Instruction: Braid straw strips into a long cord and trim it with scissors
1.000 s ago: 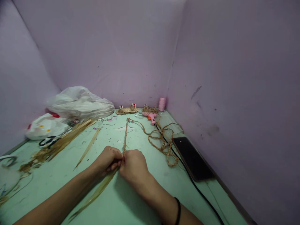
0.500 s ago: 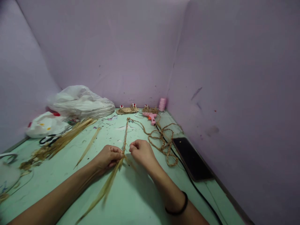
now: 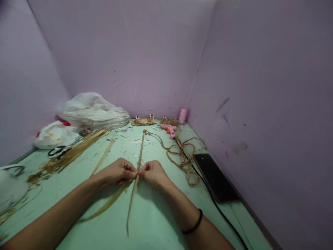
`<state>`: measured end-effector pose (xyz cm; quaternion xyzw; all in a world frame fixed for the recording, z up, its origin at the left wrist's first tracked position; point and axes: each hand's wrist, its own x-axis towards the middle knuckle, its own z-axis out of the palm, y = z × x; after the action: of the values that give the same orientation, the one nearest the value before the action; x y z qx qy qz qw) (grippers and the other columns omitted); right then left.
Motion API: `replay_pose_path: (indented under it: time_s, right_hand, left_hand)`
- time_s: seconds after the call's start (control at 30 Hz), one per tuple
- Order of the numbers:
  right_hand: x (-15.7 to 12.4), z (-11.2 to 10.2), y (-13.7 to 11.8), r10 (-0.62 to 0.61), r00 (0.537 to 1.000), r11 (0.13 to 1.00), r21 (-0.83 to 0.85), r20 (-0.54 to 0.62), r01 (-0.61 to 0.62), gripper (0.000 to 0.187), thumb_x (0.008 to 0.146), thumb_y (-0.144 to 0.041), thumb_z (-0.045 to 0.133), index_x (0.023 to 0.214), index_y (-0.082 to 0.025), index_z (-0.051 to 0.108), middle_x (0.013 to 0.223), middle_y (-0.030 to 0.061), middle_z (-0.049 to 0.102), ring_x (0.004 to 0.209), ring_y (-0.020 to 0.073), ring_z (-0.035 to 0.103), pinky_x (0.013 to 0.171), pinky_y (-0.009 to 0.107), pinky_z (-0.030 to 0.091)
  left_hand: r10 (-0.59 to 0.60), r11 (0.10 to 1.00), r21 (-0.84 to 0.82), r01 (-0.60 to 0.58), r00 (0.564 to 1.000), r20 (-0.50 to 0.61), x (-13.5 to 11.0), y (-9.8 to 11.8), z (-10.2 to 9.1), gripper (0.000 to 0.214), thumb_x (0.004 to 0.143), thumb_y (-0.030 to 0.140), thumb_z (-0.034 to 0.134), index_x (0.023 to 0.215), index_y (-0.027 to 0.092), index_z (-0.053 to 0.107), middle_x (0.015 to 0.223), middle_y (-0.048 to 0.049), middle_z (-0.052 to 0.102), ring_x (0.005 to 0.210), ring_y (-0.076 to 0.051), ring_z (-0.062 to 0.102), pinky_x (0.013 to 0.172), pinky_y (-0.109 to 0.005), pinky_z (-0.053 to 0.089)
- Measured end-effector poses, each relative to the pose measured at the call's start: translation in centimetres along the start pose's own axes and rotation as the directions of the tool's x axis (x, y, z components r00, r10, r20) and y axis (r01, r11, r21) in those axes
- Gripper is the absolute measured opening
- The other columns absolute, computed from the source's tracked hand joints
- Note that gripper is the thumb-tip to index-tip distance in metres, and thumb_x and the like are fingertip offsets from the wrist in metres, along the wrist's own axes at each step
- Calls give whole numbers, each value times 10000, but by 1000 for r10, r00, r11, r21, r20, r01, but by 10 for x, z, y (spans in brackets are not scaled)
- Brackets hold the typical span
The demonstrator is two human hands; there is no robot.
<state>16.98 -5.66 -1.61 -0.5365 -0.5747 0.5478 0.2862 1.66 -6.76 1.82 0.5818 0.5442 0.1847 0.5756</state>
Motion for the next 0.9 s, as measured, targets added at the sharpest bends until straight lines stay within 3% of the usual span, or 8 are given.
replay_pose_path:
  time_s: [0.17,0.37,0.5,0.6,0.67,0.7,0.8,0.9]
  right_hand:
    - [-7,4,-7,14,1000,996,92,13,-15,64,581,-104,536,533,-141,518,462,-14,555,394,50,378,410,185,256]
    - [-16,10,-18,129,991,959,255,-21,-119,82,581,-93,531,537,-150,490,362,-76,418,333,33,267,391,193,206]
    - [-15,10,-16,125,992,950,286,10,-122,83,574,-102,537,532,-149,483,381,-62,445,332,34,288,380,199,198]
    - [-13,4,-14,97,994,955,278,46,-106,69,562,-108,542,532,-147,494,360,-72,402,329,35,289,369,199,165]
    - [-12,0,-14,78,992,955,279,100,-103,62,572,-137,548,533,-147,500,342,-81,364,311,30,243,361,208,118]
    - [-12,-1,-15,63,989,955,281,131,-98,71,575,-153,556,530,-146,502,336,-83,351,308,28,223,362,212,102]
    - [-12,-3,-15,14,987,949,309,163,-65,109,552,-197,611,562,-137,520,391,-57,444,333,28,268,369,207,120]
    - [-8,-1,-11,-3,988,954,298,157,-44,219,503,-247,681,613,-134,528,499,-11,551,397,49,391,394,191,201]
  left_hand:
    - [-76,992,94,89,988,-133,-14,8,1,167,579,267,538,475,137,529,369,21,446,323,-55,270,379,-220,187]
    - [269,800,600,-2,895,-355,-24,-4,51,185,660,192,456,582,133,614,548,-68,552,508,-144,455,500,-252,256]
    - [326,734,678,-38,896,-302,-26,-4,58,181,664,187,476,665,121,644,575,-89,569,532,-167,489,516,-263,276]
    - [272,850,520,-80,913,-304,-24,6,36,280,688,324,502,501,129,577,441,-21,472,446,-119,431,462,-238,261]
    - [178,957,284,-52,882,-437,-19,9,21,256,699,334,495,600,123,603,425,9,461,395,-92,405,427,-218,267]
    - [79,991,131,-25,904,-420,-16,9,16,234,694,321,500,676,120,617,404,23,456,356,-82,380,398,-211,259]
    - [-84,972,-229,43,981,-173,-6,3,12,212,656,282,549,711,90,620,372,23,469,296,-62,347,340,-191,249]
    - [-86,942,-332,56,993,-77,3,-3,17,169,601,238,607,554,77,585,393,-10,502,319,-60,402,329,-178,277]
